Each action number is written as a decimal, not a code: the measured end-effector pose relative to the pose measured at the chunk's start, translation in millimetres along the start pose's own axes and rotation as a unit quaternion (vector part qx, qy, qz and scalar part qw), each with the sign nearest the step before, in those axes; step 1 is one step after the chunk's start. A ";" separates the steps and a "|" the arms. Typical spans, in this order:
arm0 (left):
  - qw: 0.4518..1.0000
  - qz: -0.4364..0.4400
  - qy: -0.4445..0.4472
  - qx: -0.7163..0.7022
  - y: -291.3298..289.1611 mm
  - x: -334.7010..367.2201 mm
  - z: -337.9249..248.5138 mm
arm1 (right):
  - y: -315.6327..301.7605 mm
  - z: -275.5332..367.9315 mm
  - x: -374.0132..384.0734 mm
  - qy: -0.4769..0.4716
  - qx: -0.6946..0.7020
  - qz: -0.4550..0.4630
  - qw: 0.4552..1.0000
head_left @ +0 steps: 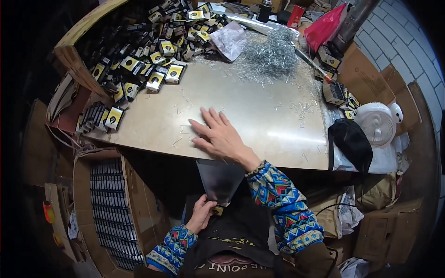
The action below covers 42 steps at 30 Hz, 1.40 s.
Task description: Packaging small product boxes into plastic bags and organizing them on a workbench.
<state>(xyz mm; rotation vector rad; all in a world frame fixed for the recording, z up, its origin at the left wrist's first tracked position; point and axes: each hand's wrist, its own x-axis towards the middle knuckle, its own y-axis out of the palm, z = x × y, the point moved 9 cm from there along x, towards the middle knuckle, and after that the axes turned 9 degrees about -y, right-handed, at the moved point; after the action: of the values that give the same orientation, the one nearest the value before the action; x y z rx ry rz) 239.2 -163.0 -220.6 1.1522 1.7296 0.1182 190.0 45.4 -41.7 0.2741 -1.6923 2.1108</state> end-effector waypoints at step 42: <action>0.767 -0.230 0.388 0.456 16.6 -77.9 -70.2 | -20.3 114.7 -142.2 0.060 0.237 -0.093 0.965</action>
<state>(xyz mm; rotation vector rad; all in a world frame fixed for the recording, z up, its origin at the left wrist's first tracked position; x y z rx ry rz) 198.2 -182.3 -124.6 1.3840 2.9429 -0.7392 313.8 -90.0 -53.8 0.4167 -1.0310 2.3072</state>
